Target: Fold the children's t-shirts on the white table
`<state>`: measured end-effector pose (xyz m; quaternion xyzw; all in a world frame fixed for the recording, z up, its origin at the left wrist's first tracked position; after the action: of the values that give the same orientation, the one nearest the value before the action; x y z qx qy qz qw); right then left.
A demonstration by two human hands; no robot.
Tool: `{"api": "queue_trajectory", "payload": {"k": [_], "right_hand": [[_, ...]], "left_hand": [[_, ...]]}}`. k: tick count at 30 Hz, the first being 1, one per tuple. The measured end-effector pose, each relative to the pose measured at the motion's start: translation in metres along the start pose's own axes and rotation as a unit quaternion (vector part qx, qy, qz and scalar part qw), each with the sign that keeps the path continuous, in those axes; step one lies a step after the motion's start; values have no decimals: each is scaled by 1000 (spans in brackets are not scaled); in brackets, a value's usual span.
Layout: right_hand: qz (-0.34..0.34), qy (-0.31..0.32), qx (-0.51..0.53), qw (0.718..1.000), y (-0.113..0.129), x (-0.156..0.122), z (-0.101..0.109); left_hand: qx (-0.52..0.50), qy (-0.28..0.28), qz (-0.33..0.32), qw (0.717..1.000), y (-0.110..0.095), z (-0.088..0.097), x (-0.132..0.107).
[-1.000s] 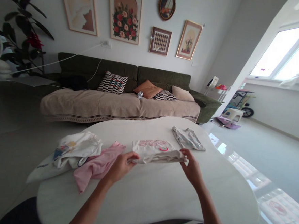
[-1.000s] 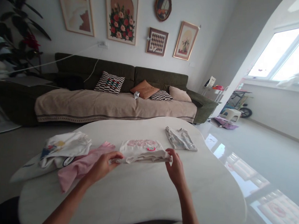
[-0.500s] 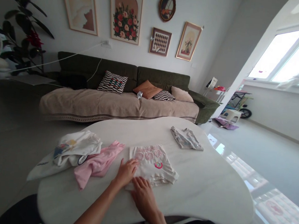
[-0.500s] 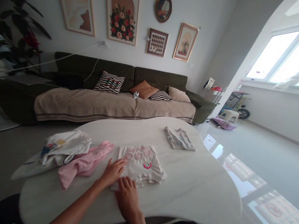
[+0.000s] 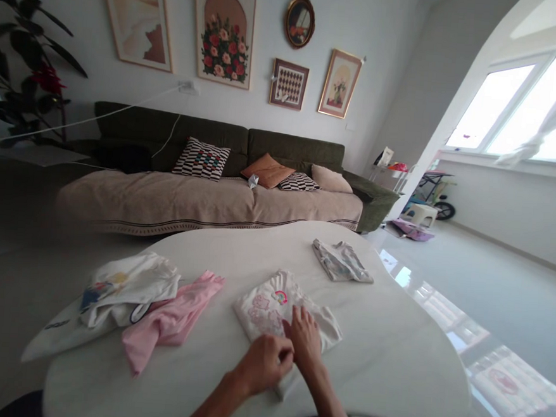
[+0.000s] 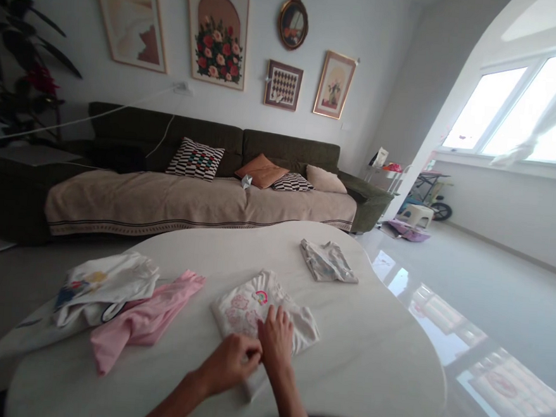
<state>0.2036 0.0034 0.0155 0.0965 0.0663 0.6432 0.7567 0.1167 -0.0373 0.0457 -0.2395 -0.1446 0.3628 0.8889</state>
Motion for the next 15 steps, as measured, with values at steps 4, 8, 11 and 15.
{"api": "queue_trajectory", "payload": {"k": [4, 8, 11, 15], "right_hand": [[-38, 17, 29, 999, 8, -8, -40], [49, 68, 55, 995, -2, -1, -53], [146, 143, 66, 977, -14, 17, -42], [170, 243, 71, 952, -27, 40, -24]], "left_hand": [[147, -93, 68, 982, 72, 23, 34], [231, -58, 105, 966, 103, 2, 28], [260, -90, 139, 951, 86, 2, 14], [260, -123, 154, 945, 67, 10, 20]]}}
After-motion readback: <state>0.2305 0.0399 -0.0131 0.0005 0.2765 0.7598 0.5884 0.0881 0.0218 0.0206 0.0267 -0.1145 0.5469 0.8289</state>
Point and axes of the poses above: each hand's wrist, its own x-axis towards the middle knuckle, its own z-axis out of the back of the hand, y = z × x, the point moved 8 cm from there along x, towards the middle knuckle, and after that the axes turned 7 degrees about x, right-handed, at the moved point
